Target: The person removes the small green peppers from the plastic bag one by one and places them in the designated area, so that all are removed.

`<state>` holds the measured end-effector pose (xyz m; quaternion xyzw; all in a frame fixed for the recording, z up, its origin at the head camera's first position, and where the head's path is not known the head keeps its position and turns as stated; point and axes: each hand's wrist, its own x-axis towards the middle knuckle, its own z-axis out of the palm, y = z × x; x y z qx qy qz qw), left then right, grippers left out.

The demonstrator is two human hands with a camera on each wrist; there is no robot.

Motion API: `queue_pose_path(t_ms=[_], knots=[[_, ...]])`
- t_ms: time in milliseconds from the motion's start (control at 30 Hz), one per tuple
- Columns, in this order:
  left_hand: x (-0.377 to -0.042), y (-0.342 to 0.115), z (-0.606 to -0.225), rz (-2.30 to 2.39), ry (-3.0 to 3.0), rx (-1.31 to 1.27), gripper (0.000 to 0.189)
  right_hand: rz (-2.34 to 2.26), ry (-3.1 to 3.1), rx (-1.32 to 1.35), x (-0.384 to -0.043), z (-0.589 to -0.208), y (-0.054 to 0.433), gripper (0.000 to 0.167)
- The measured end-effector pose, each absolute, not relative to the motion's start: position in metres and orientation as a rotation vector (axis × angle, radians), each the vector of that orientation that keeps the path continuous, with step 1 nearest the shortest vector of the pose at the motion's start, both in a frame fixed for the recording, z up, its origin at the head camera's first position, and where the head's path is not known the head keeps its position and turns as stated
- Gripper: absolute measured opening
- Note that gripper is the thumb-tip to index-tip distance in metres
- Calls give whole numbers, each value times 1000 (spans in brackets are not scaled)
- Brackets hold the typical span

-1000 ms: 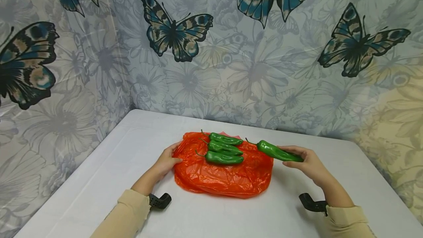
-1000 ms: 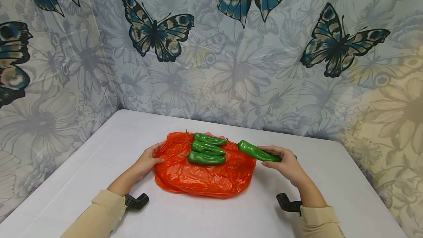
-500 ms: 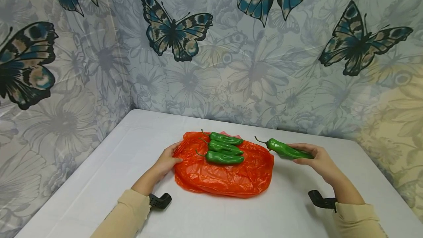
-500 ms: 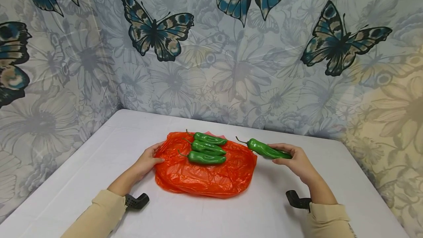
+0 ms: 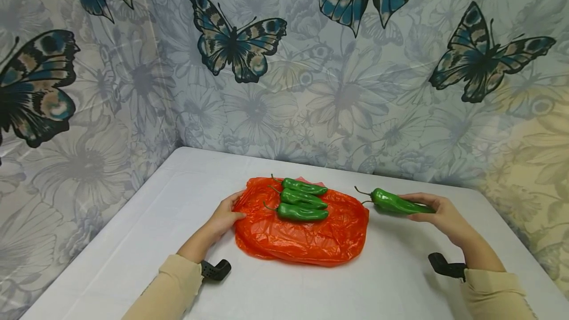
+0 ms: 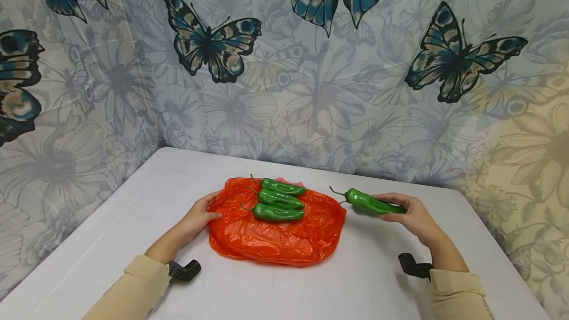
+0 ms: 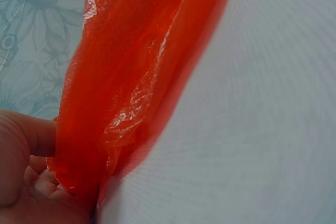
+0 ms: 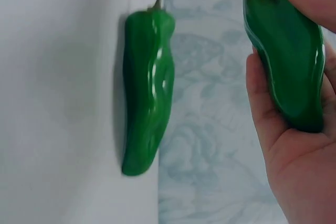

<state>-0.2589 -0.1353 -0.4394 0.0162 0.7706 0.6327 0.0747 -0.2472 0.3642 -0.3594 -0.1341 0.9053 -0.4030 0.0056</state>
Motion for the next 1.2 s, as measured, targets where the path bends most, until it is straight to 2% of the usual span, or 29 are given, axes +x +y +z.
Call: queue_pose_path(t_ms=[467, 1200], knots=[[-261, -134, -441, 1900, 2316, 49, 66, -1235, 2756, -505, -252, -360, 392, 45], [-260, -135, -441, 1904, 2317, 40, 67, -1308, 2583, -487, -261, -374, 414, 47]])
